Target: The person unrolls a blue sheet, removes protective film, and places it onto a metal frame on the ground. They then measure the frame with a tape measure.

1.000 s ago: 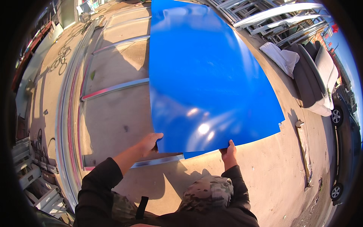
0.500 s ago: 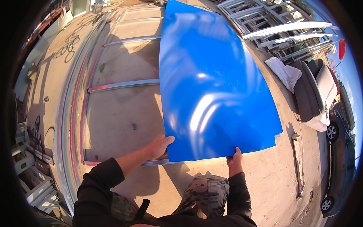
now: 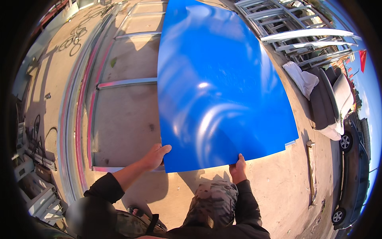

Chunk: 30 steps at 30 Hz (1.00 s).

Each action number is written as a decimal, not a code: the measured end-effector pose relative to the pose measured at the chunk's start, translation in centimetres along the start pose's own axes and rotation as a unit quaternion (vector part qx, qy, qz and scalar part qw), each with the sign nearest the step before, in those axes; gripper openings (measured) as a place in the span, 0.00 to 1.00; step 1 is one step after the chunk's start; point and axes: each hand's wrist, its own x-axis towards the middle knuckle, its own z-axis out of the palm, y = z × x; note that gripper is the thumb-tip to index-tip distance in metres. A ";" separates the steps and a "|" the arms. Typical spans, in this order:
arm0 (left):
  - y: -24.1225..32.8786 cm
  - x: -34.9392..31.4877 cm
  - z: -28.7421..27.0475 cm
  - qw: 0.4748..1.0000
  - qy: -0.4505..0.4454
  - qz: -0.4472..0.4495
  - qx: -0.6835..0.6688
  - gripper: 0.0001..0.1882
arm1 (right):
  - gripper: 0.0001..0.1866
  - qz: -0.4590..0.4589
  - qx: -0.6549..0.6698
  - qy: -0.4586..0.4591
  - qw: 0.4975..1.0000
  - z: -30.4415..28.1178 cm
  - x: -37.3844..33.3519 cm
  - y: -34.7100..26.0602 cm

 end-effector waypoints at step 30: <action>-12.9 -18.2 -18.6 0.911 0.261 0.150 -0.283 0.24 | 0.16 0.279 -0.134 -0.173 0.935 20.5 -17.6 24.0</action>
